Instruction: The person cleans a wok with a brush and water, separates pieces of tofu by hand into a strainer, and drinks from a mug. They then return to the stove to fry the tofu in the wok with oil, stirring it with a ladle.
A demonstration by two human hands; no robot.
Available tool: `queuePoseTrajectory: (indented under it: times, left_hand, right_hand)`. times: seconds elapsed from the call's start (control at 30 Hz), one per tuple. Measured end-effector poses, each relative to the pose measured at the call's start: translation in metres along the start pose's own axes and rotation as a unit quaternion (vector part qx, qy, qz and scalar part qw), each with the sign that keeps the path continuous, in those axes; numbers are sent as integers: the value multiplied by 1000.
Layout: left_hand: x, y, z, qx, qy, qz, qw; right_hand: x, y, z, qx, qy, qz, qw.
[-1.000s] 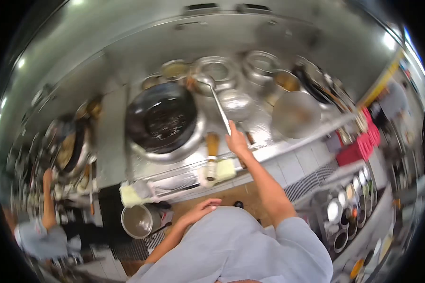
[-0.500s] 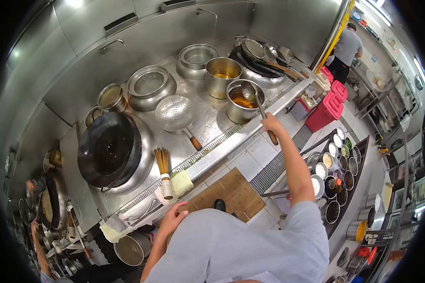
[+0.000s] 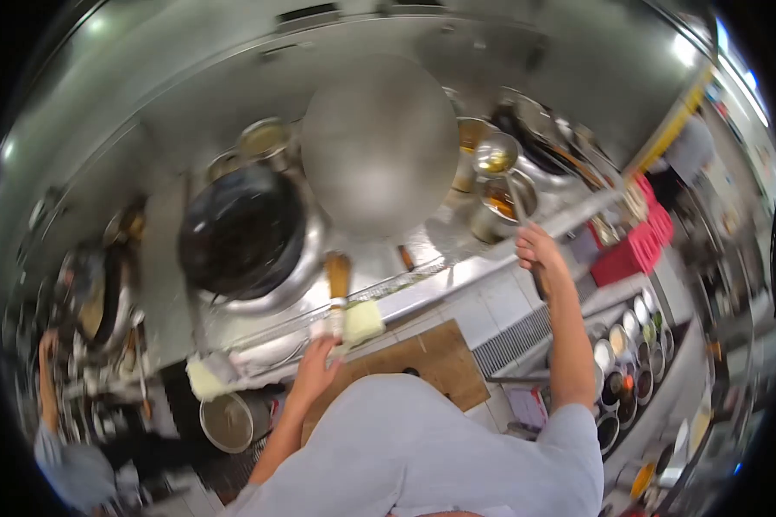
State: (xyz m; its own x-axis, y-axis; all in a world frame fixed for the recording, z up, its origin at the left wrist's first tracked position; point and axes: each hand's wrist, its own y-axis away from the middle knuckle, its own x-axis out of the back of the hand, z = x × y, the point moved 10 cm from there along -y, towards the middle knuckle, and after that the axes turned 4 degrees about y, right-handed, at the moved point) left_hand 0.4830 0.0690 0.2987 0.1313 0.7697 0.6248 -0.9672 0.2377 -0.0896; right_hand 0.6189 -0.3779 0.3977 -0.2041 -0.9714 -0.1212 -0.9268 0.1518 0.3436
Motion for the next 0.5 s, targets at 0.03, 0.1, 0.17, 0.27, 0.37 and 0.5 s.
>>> queuePoseTrajectory:
  times: [0.03, 0.1, 0.17, 0.27, 0.37, 0.5]
  left_hand:
    - [21, -2, -4, -28, -82, 50, 995]
    - [67, -5, -19, -19, -124, 129, 984]
    - [109, -6, -35, -19, -155, 205, 966]
    - [158, -9, -57, 2, -169, 299, 939]
    - [175, -22, -72, -8, -223, 289, 931]
    - [169, -29, -80, 13, -208, 171, 963]
  right_hand:
    - [-26, 3, 4, -17, -77, -52, 996]
    - [-96, 9, 17, -75, -203, -234, 948]
    - [-171, 22, 35, -125, -277, -316, 899]
    - [-272, 40, 65, -194, -365, -406, 815]
    - [-353, 27, 102, -114, -92, -339, 929]
    - [-397, -38, 155, 247, 444, -78, 858]
